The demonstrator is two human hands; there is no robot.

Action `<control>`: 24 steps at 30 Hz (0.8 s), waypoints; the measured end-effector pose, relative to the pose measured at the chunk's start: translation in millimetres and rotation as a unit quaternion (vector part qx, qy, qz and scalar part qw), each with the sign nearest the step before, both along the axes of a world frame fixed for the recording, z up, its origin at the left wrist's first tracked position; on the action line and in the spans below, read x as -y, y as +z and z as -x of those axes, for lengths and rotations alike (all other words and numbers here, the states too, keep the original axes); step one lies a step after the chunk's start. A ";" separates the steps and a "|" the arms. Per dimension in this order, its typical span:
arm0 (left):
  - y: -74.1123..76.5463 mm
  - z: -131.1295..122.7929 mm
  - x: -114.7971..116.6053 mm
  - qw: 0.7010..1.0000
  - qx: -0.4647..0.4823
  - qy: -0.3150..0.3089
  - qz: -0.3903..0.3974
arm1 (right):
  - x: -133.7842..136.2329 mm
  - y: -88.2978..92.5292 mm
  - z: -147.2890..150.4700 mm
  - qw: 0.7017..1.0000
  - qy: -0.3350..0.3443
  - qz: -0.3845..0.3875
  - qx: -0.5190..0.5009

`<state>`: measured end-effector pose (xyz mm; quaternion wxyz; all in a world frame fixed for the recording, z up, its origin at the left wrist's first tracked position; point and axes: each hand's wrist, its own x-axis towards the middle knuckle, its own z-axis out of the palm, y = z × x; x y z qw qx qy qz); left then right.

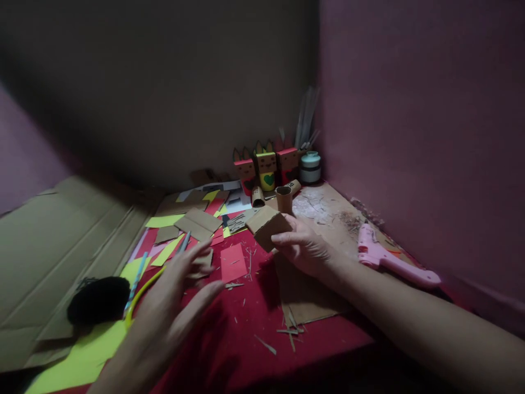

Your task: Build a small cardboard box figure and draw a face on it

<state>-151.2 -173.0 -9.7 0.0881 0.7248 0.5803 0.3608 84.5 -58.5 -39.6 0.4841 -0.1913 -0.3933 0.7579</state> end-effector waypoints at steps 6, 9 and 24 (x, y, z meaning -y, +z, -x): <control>4.2 -57.3 -72.7 0.969 0.123 -0.201 0.072 | 10.0 -1.9 -13.5 0.993 -0.081 -0.054 0.071; -4.6 -68.7 -82.7 0.966 0.105 -0.230 0.060 | 13.1 -7.7 -29.1 0.974 -0.111 -0.099 0.171; -53.1 -81.6 -88.5 0.960 0.101 -0.262 0.005 | 35.5 -23.0 -63.3 0.726 -0.304 -0.440 0.432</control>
